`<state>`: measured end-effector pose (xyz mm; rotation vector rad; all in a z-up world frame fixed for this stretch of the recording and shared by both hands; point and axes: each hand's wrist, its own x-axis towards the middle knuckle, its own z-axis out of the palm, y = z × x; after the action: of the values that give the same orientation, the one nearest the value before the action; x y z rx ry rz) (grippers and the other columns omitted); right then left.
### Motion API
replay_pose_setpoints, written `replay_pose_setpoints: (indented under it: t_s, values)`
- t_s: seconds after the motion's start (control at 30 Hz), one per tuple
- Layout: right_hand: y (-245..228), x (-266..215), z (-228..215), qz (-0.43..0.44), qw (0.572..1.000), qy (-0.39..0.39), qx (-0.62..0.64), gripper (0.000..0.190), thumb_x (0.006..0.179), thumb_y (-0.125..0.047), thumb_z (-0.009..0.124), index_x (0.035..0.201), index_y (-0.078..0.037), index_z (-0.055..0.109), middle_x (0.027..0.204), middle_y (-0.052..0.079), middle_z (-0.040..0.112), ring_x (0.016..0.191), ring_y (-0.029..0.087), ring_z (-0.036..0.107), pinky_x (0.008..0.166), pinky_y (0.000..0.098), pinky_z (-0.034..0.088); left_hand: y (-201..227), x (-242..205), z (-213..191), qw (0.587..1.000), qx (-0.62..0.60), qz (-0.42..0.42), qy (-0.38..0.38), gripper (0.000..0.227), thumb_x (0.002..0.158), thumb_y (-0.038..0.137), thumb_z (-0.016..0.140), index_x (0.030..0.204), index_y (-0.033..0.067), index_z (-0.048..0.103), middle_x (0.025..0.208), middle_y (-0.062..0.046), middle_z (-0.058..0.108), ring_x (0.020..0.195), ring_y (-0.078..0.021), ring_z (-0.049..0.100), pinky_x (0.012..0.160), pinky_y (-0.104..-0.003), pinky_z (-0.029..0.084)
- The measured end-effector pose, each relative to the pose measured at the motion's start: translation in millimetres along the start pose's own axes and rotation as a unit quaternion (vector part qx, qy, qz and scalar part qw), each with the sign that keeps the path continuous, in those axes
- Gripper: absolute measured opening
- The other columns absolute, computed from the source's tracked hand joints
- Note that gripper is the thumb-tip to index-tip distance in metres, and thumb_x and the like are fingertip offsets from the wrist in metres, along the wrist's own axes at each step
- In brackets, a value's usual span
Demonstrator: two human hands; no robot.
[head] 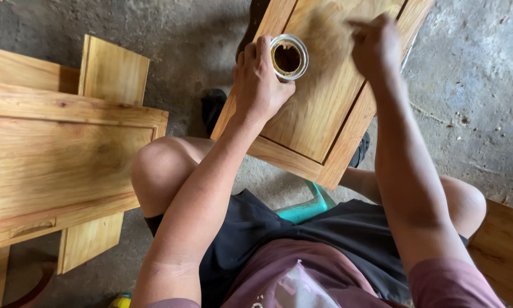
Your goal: The person applies a dark wood stain to a rectangular wooden panel using a brush. They repeatedly dip the brush into a can of stain and apply it to the surface and edges of the panel.
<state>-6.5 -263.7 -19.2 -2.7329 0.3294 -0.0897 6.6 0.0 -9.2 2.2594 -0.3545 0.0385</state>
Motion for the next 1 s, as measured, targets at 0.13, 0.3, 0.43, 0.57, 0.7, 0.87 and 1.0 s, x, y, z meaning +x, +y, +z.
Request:
replay_pose_setpoints:
  t_s: [0.13, 0.3, 0.43, 0.57, 0.7, 0.87, 1.0]
  values:
    - [-4.3, 5.1, 13.7, -0.104, 0.992, 0.062, -0.029, 0.031, 0.107, -0.006, 0.065, 0.126, -0.022, 0.084, 0.104, 0.015, 0.063, 0.082, 0.015, 0.063, 0.073, 0.0288, 0.056, -1.8, -2.8, 0.5, 1.000, -0.007, 0.016, 0.019, 0.077, 0.066, 0.016, 0.088, 0.129, 0.0121, 0.044, 0.118, -0.013, 0.058, 0.116, -0.0357, 0.058, 0.092, -0.053, 0.048]
    - [-6.9, 0.8, 11.6, 0.005, 1.000, -0.019, 0.006, 0.028, 0.104, -0.010, 0.063, 0.125, -0.022, 0.079, 0.102, 0.009, 0.059, 0.075, 0.018, 0.055, 0.062, 0.0350, 0.051, -2.0, 1.0, -0.2, 1.000, -0.007, 0.011, 0.014, 0.077, 0.066, 0.017, 0.089, 0.129, 0.0130, 0.045, 0.118, -0.012, 0.058, 0.116, -0.0353, 0.058, 0.092, -0.053, 0.048]
    - [-2.8, -13.8, 6.4, -0.025, 0.999, 0.035, -0.008, 0.026, 0.107, -0.008, 0.066, 0.124, -0.020, 0.081, 0.101, 0.011, 0.057, 0.079, 0.016, 0.056, 0.063, 0.0295, 0.054, -4.7, -3.2, -0.6, 1.000, -0.004, 0.010, 0.007, 0.081, 0.062, 0.017, 0.089, 0.129, 0.0123, 0.044, 0.117, -0.013, 0.058, 0.113, -0.0353, 0.059, 0.089, -0.053, 0.048]
    - [3.9, -23.6, 11.7, -0.058, 0.998, -0.012, 0.008, 0.024, 0.106, -0.008, 0.067, 0.122, -0.019, 0.081, 0.098, 0.010, 0.061, 0.080, 0.017, 0.057, 0.067, 0.0315, 0.054, -3.5, 0.4, 0.7, 1.000, -0.005, 0.008, -0.001, 0.079, 0.064, 0.017, 0.090, 0.128, 0.0127, 0.044, 0.116, -0.012, 0.058, 0.114, -0.0349, 0.059, 0.091, -0.053, 0.048]
    - [9.9, -27.8, 21.3, 0.006, 0.997, 0.073, -0.012, 0.023, 0.106, -0.008, 0.067, 0.122, -0.017, 0.080, 0.098, 0.012, 0.063, 0.080, 0.018, 0.058, 0.069, 0.0337, 0.054, -2.9, -5.1, -0.6, 1.000, -0.005, 0.010, 0.006, 0.078, 0.066, 0.017, 0.089, 0.130, 0.0132, 0.044, 0.119, -0.012, 0.058, 0.115, -0.0337, 0.060, 0.091, -0.053, 0.049]
    - [5.1, -3.3, 23.8, -0.029, 0.999, 0.023, 0.008, 0.021, 0.105, -0.008, 0.068, 0.121, -0.016, 0.080, 0.099, 0.013, 0.067, 0.080, 0.020, 0.060, 0.071, 0.0365, 0.054, -1.2, 1.7, -0.7, 1.000, 0.001, 0.008, -0.006, 0.080, 0.066, 0.019, 0.090, 0.130, 0.0118, 0.043, 0.117, -0.013, 0.058, 0.115, -0.0343, 0.059, 0.089, -0.055, 0.049]
    - [4.8, 32.5, 27.0, -0.073, 0.993, 0.088, 0.012, 0.027, 0.098, -0.003, 0.069, 0.121, -0.013, 0.080, 0.108, 0.014, 0.071, 0.095, 0.027, 0.066, 0.082, 0.0411, 0.054, 0.7, -0.4, -0.3, 1.000, 0.009, 0.000, -0.007, 0.079, 0.064, 0.019, 0.090, 0.129, 0.0131, 0.044, 0.118, -0.013, 0.058, 0.115, -0.0336, 0.059, 0.089, -0.054, 0.049]
